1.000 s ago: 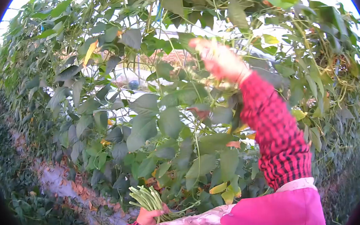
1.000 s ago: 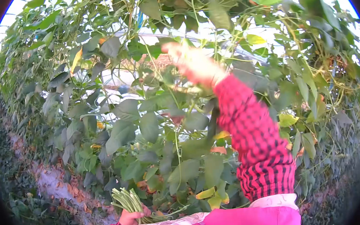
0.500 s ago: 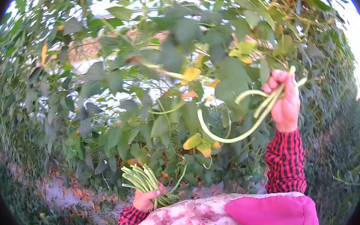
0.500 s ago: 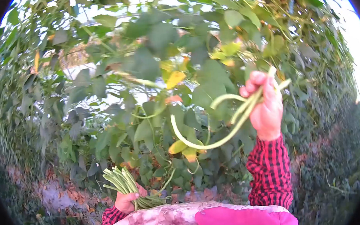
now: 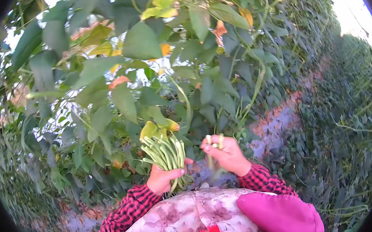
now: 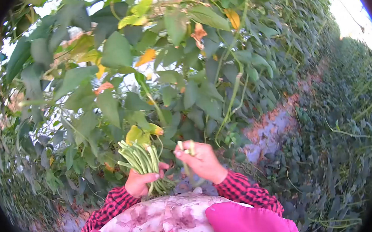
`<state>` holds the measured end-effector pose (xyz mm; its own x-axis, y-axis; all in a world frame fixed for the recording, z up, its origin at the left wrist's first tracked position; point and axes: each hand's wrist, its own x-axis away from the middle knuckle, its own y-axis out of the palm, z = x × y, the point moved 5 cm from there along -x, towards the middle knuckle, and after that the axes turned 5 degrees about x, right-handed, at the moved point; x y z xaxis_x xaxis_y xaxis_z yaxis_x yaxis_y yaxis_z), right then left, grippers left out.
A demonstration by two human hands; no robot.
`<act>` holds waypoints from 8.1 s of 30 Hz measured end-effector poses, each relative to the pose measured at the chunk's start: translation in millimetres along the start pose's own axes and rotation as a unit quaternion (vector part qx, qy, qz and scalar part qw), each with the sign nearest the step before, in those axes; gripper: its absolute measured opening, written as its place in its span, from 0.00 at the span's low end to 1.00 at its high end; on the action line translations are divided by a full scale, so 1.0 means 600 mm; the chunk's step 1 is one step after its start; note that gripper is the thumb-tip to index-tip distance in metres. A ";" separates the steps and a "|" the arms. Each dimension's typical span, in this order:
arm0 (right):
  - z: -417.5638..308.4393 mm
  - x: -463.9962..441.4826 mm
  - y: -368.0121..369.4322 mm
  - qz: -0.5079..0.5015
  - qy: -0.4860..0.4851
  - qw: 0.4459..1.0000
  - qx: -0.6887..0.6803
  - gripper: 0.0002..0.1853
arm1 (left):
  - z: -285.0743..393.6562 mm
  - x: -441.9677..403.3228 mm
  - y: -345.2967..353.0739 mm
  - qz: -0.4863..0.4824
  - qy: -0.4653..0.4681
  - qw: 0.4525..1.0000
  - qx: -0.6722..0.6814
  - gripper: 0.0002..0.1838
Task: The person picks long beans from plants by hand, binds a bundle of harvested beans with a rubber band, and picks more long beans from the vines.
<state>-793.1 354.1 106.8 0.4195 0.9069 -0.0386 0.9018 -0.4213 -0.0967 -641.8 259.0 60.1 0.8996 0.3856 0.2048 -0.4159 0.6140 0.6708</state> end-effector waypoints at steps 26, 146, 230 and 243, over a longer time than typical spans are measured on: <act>0.367 -0.038 -0.200 0.104 0.282 0.936 -0.183 0.08 | -0.079 0.066 -0.037 0.106 -0.036 0.994 -0.004 0.19; 0.291 0.020 -0.546 0.110 0.153 0.937 -0.294 0.27 | -0.346 -0.640 0.423 -0.379 -0.311 0.842 -0.226 0.31; 0.314 0.741 -1.584 0.808 0.164 0.560 0.076 0.12 | -0.783 -0.871 0.791 -0.253 -0.563 0.787 0.014 0.19; 0.474 0.467 -1.314 0.545 0.395 0.737 -0.062 0.12 | -0.766 -0.882 0.690 -0.184 -0.576 0.797 -0.011 0.18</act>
<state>-1416.3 941.9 -110.5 0.7869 -0.2362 0.5701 -0.0335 -0.9388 -0.3427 -1351.5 625.6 -98.1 0.4817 -0.7022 0.5242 -0.0877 0.5566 0.8262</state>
